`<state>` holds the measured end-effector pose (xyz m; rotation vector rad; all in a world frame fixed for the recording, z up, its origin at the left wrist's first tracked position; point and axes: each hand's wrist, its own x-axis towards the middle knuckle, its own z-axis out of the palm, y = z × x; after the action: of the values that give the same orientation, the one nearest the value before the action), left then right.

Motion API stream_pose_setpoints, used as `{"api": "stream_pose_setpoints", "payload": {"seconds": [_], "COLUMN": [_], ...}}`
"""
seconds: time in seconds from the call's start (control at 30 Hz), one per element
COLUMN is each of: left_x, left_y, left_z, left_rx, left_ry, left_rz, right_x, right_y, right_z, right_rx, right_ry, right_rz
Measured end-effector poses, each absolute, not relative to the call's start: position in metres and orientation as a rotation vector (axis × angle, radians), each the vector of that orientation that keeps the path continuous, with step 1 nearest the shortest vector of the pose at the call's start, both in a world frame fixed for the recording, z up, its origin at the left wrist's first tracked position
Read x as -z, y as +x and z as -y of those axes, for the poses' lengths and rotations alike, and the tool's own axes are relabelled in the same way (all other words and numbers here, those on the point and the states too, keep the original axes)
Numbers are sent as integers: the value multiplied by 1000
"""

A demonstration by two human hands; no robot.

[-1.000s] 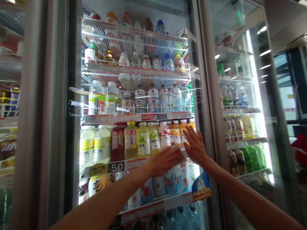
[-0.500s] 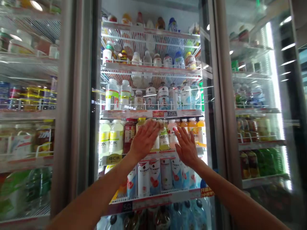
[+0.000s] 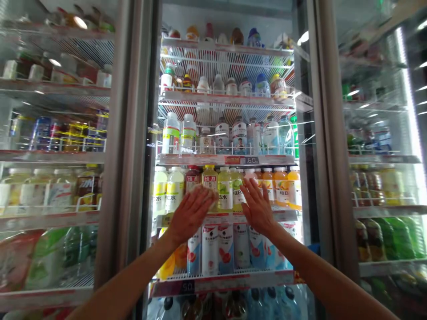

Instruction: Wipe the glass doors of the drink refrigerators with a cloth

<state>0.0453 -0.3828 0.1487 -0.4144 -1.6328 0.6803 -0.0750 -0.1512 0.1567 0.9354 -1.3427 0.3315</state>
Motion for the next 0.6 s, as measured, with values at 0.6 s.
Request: {"api": "stream_pose_setpoints", "payload": {"seconds": [0.6], "left_x": [-117], "left_y": [86], "left_z": [441], "left_rx": [-638], "left_ry": [-405], "left_rz": [1710], "right_x": [-161], "right_y": [-73], "right_z": [176], "right_rx": [-297], "right_ry": [1004], "right_rz": [1315]}}
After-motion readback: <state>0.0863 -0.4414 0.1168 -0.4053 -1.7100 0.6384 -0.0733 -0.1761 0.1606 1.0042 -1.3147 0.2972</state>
